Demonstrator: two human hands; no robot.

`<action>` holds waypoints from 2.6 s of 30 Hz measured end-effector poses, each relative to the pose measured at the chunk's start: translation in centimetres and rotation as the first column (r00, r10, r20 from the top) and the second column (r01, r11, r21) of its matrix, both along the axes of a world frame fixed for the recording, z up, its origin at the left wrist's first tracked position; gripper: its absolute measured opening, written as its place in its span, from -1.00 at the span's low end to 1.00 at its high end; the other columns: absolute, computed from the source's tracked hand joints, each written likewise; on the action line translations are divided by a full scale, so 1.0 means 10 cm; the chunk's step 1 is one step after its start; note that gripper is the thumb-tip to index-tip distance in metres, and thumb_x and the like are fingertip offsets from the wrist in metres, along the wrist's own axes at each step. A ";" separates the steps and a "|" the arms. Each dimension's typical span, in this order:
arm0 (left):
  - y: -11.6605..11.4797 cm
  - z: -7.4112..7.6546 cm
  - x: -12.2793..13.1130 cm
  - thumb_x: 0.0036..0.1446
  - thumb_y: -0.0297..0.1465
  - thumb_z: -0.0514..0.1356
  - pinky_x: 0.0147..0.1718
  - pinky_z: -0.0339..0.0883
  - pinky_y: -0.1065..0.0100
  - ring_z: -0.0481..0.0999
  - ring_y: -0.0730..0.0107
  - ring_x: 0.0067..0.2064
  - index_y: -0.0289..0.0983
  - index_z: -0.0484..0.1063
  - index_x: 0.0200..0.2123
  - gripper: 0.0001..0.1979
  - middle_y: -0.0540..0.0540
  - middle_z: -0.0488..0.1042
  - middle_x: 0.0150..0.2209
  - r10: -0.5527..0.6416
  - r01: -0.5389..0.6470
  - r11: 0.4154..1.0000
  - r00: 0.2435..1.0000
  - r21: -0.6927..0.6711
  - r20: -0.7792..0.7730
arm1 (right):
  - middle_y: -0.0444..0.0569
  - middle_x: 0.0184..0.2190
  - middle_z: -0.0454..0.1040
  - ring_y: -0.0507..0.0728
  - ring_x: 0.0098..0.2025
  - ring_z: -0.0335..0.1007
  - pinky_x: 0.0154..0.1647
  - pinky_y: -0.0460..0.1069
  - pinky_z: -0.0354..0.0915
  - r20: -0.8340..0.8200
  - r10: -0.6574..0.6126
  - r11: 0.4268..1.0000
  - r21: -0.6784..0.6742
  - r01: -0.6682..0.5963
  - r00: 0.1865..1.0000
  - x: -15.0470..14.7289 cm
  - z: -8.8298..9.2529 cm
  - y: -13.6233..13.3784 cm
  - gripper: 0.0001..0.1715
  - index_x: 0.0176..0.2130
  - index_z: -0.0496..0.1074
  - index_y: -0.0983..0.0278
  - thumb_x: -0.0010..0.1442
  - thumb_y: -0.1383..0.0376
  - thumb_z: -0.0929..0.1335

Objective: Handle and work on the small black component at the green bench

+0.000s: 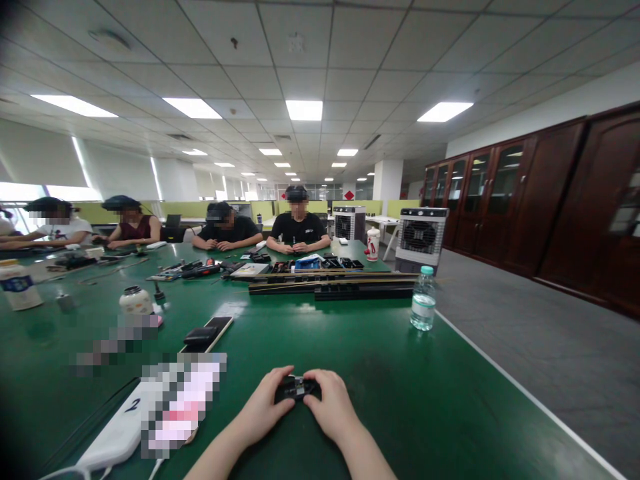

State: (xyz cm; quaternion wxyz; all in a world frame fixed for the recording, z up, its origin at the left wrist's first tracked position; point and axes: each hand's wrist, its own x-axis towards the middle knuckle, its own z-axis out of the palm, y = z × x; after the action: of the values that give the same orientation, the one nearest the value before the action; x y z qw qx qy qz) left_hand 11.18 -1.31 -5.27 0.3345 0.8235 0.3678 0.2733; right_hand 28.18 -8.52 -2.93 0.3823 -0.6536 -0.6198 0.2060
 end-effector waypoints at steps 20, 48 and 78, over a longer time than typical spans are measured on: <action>0.02 -0.02 0.00 -0.10 -0.44 0.17 0.10 0.14 0.15 0.32 0.15 0.05 -0.28 0.33 0.00 -0.50 -0.19 0.38 -0.01 0.011 -0.012 1.000 1.000 0.022 0.028 | -0.06 -0.18 0.53 0.19 -0.04 0.35 0.07 0.09 0.17 0.066 0.012 0.999 0.051 -0.016 0.998 -0.06 0.01 0.00 -0.78 -0.28 0.48 0.20 -0.01 0.31 0.34; 0.03 -0.01 -0.03 -0.04 -0.53 0.10 0.12 0.11 0.23 0.29 0.24 0.06 -0.27 0.31 0.01 -0.53 -0.16 0.34 0.00 -0.017 0.016 0.999 1.000 0.031 0.023 | 0.01 -0.19 0.51 0.20 -0.07 0.39 0.03 0.08 0.25 -0.021 -0.101 0.987 0.121 0.103 0.995 0.03 0.01 0.04 -0.75 -0.22 0.44 0.23 0.06 0.27 0.29; 0.02 0.00 -0.06 -0.04 -0.52 0.15 0.07 0.17 0.19 0.31 0.22 0.02 -0.22 0.33 -0.02 -0.55 -0.12 0.37 -0.03 -0.024 0.024 0.999 1.000 0.041 0.005 | -0.02 -0.15 0.51 0.17 -0.03 0.36 0.09 0.08 0.22 -0.033 0.030 0.993 0.113 -0.026 0.999 -0.05 0.07 0.02 -0.76 -0.22 0.49 0.18 0.08 0.24 0.32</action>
State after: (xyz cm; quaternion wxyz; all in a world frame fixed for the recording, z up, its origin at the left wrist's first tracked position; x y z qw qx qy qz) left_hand 10.62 -1.11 -5.29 0.3220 0.8338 0.3513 0.2788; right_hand 27.64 -8.34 -2.21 0.4265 -0.6185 -0.6328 0.1874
